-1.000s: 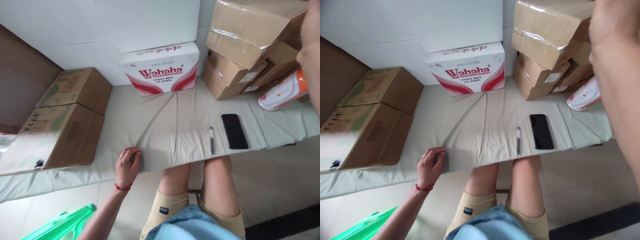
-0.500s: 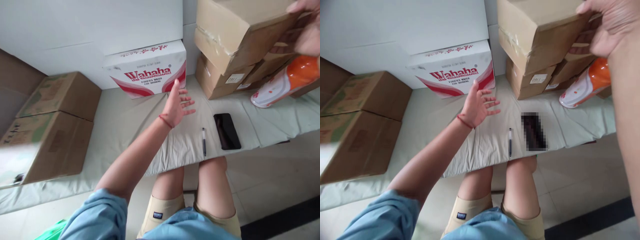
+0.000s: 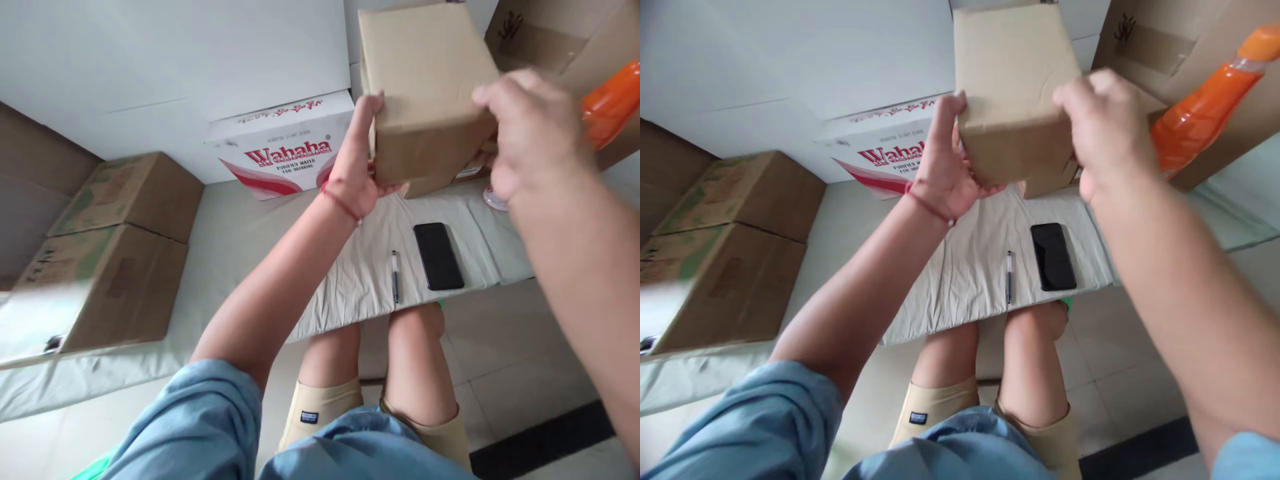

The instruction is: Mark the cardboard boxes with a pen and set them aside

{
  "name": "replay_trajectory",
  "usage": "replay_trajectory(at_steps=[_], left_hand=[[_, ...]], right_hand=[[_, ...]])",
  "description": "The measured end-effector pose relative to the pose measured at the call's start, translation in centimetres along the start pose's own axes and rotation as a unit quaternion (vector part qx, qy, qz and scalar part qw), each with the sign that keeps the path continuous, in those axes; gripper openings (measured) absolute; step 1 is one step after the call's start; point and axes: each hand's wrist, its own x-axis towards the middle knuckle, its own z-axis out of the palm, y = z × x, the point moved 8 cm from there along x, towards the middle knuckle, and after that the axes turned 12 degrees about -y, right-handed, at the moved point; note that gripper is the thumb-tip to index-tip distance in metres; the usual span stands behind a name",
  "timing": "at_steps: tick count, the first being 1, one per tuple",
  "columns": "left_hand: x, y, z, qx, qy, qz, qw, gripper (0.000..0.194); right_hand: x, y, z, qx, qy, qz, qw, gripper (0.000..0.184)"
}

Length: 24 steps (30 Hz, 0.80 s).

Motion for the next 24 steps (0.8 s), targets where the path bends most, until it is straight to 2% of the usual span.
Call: replay_trajectory(at_steps=[1, 2, 3, 5, 7, 9, 10, 12, 14, 16, 19, 22, 24], left_hand=[[-2.1, -0.6, -0.7, -0.001, 0.016, 0.01, 1.0, 0.051], [-4.6, -1.2, -1.6, 0.01, 0.022, 0.026, 0.999, 0.046], [-7.3, -2.0, -2.6, 0.021, 0.023, 0.047, 0.998, 0.052], [-13.3, -4.5, -5.6, 0.022, 0.038, 0.049, 0.998, 0.068], [-19.9, -7.8, -9.6, 0.002, 0.1, -0.004, 0.995, 0.073], [-26.4, -10.7, -12.9, -0.001, 0.153, -0.081, 0.985, 0.075], [-29.2, -11.7, -14.0, 0.001, 0.164, -0.117, 0.979, 0.076], [-33.3, -13.0, -14.5, -0.001, 0.123, -0.173, 0.977, 0.077], [-35.5, -13.0, -14.2, -0.003, 0.07, -0.196, 0.978, 0.076], [-36.2, -12.3, -13.7, 0.003, 0.028, -0.196, 0.98, 0.075], [-35.6, -11.6, -13.5, 0.042, -0.024, -0.201, 0.978, 0.08], [-34.5, -11.7, -13.4, 0.1, -0.074, -0.214, 0.969, 0.088], [-33.9, -12.2, -13.3, 0.101, -0.089, -0.22, 0.966, 0.089]], right_hand=[[-3.3, -0.5, 0.3, 0.001, 0.032, 0.009, 0.999, 0.018], [-6.9, -1.4, 0.9, 0.016, 0.041, -0.009, 0.999, 0.018], [-10.3, -2.2, 2.1, 0.031, 0.011, -0.021, 0.999, 0.024], [-17.1, -2.0, 5.1, 0.094, -0.091, 0.031, 0.991, 0.041], [-23.5, -0.3, 7.9, 0.185, -0.192, 0.134, 0.954, 0.046], [-28.8, 1.9, 9.3, 0.231, -0.229, 0.212, 0.922, 0.048], [-30.8, 3.1, 9.7, 0.241, -0.237, 0.238, 0.91, 0.049], [-33.6, 4.9, 10.0, 0.259, -0.238, 0.262, 0.899, 0.054], [-35.0, 6.2, 9.8, 0.284, -0.226, 0.271, 0.892, 0.061], [-35.7, 6.7, 9.9, 0.321, -0.233, 0.274, 0.876, 0.066], [-36.3, 6.8, 10.4, 0.373, -0.271, 0.297, 0.836, 0.071], [-36.9, 7.6, 10.1, 0.389, -0.257, 0.353, 0.811, 0.079], [-37.6, 8.1, 10.0, 0.396, -0.251, 0.392, 0.791, 0.082]])
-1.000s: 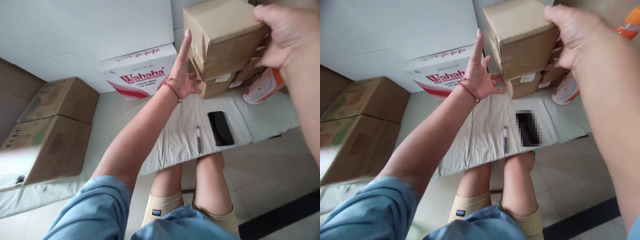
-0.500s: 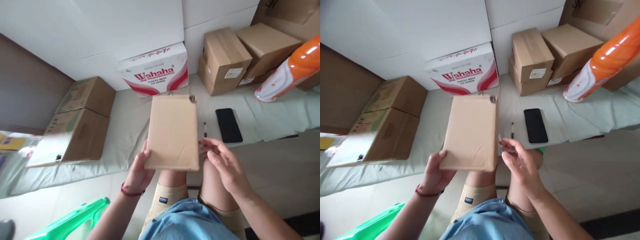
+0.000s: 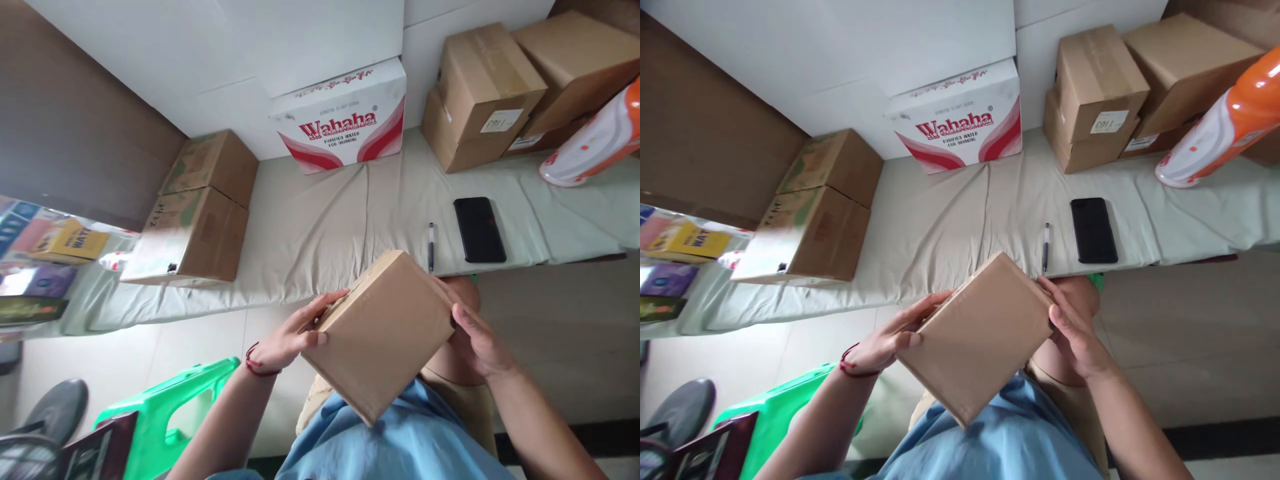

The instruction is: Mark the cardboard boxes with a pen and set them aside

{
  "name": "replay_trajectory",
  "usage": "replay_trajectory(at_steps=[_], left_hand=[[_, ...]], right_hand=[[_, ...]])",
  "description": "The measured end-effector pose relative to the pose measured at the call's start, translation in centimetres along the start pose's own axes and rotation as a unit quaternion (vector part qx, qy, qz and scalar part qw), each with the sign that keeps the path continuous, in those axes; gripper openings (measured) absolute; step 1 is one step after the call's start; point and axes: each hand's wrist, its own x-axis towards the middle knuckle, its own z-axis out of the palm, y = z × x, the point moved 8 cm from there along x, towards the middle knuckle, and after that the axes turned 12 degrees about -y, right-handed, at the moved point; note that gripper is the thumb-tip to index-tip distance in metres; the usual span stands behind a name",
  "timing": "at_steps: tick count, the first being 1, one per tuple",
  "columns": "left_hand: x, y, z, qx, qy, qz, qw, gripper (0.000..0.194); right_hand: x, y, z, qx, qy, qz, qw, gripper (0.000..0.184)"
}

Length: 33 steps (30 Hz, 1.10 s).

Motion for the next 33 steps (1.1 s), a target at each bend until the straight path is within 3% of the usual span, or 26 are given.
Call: replay_trajectory(at_steps=[3, 5, 7, 9, 12, 17, 22, 25, 27, 30, 33], left_hand=[[0.5, -0.3, -1.2, -0.086, 0.078, 0.037, 0.993, 0.075], [0.2, -0.9, -2.4, -0.181, 0.172, 0.09, 0.964, 0.063], [-0.1, -2.2, -2.5, -0.261, 0.223, 0.123, 0.931, 0.06], [0.2, -4.0, -1.2, -0.297, 0.221, 0.113, 0.922, 0.064], [0.7, -6.0, 1.5, -0.267, 0.207, 0.097, 0.936, 0.075], [1.1, -6.1, 4.2, -0.212, 0.215, 0.136, 0.943, 0.101], [0.8, -7.9, 3.9, -0.282, 0.232, 0.041, 0.93, 0.104], [0.1, -8.7, 3.0, -0.345, 0.246, 0.023, 0.906, 0.084], [-0.3, -9.0, 2.7, -0.39, 0.245, 0.009, 0.888, 0.068], [-0.4, -8.9, 2.6, -0.43, 0.226, -0.012, 0.874, 0.056], [-0.2, -8.2, 3.0, -0.448, 0.183, -0.001, 0.875, 0.064]], right_hand=[[-0.6, 1.3, -0.3, 0.043, 0.03, 0.04, 0.998, 0.076], [-1.2, 2.1, -0.6, 0.085, 0.079, 0.042, 0.992, 0.067], [-1.8, 2.9, -0.8, 0.124, 0.124, 0.028, 0.984, 0.059], [-2.4, 3.3, -0.7, 0.131, 0.147, 0.002, 0.98, 0.055], [-2.9, 3.4, -0.6, 0.097, 0.155, -0.032, 0.983, 0.06], [-3.5, 3.8, -0.7, 0.065, 0.158, -0.036, 0.985, 0.07], [-4.0, 3.2, 0.5, 0.026, 0.076, -0.057, 0.995, 0.083], [-4.5, 1.8, 1.7, 0.01, -0.004, -0.091, 0.996, 0.082], [-5.0, 0.6, 2.5, -0.025, -0.036, -0.112, 0.993, 0.071], [-5.7, -1.0, 3.2, -0.122, -0.022, -0.132, 0.983, 0.062], [-5.8, -1.8, 3.6, -0.174, 0.005, -0.153, 0.973, 0.063]])
